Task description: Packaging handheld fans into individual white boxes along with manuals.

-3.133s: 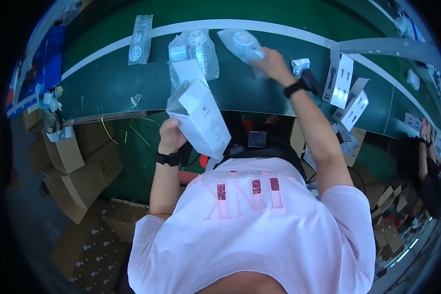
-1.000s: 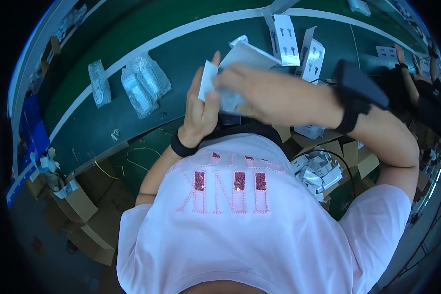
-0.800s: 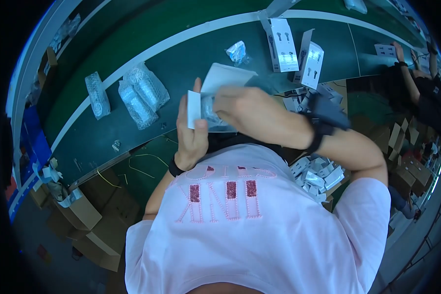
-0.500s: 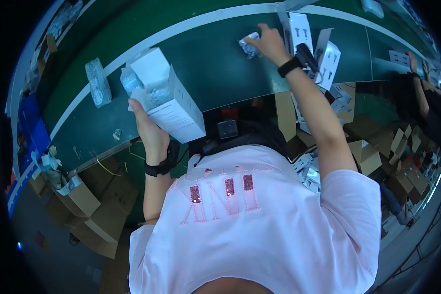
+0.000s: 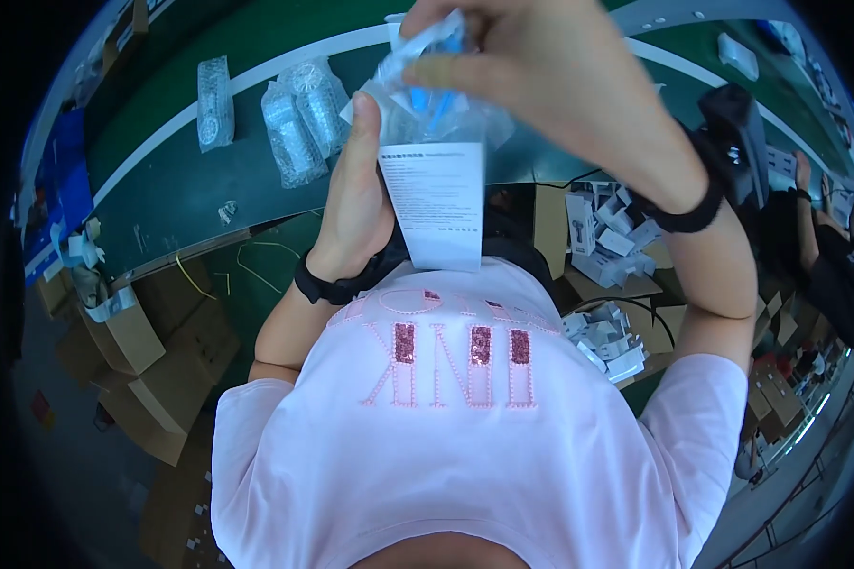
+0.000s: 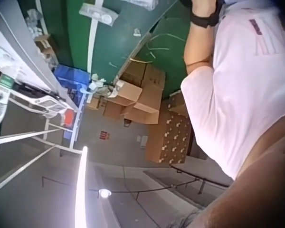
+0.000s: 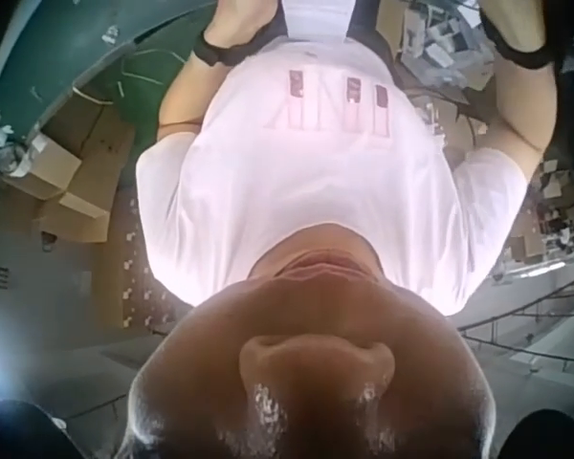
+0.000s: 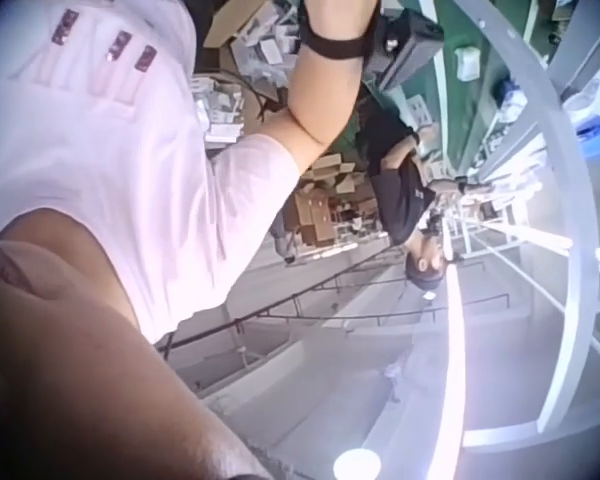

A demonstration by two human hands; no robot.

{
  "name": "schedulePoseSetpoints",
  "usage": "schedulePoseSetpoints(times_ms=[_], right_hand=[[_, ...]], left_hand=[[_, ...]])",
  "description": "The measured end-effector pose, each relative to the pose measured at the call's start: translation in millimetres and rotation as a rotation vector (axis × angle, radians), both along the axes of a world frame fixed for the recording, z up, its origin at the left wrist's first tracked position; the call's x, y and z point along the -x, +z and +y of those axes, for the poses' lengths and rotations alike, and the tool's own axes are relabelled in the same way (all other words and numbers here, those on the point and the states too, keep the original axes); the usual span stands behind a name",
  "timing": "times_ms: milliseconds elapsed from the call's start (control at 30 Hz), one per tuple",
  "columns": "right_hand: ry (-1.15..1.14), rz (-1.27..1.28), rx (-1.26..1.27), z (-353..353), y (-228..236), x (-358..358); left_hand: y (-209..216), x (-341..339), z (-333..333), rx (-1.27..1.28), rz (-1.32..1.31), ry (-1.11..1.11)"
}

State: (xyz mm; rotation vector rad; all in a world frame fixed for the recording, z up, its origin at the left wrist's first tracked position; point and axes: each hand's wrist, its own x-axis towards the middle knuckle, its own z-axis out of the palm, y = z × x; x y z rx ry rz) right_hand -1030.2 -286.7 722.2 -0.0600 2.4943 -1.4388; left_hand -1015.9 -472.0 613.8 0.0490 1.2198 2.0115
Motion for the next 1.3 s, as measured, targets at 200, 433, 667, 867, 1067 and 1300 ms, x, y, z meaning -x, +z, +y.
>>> schedulePoseSetpoints(times_ms=[200, 433, 667, 867, 1067, 1300], right_hand=[[0.854, -0.124, -0.28, 19, -9, 7], [1.168, -0.856, -0.1, 19, -34, 33], [-0.245, -0.254, 0.129, 63, -48, -65], [-0.34, -0.338, 0.723, 11, -94, -85], [-0.257, 0.041, 0.328, 7, -90, -88], [-0.264, -0.007, 0.356, 15, -86, -88]], left_hand=[[-10, -13, 11, -0.002, -0.043, -0.103], [-30, -15, 12, -0.073, 0.237, -0.341], [-34, -12, -15, 0.071, 0.43, -0.094], [-25, 0, -12, 0.13, 0.612, -0.271], [-38, 5, -9, 0.135, 0.498, -0.217], [-38, 11, -7, 0.135, 0.469, -0.27]])
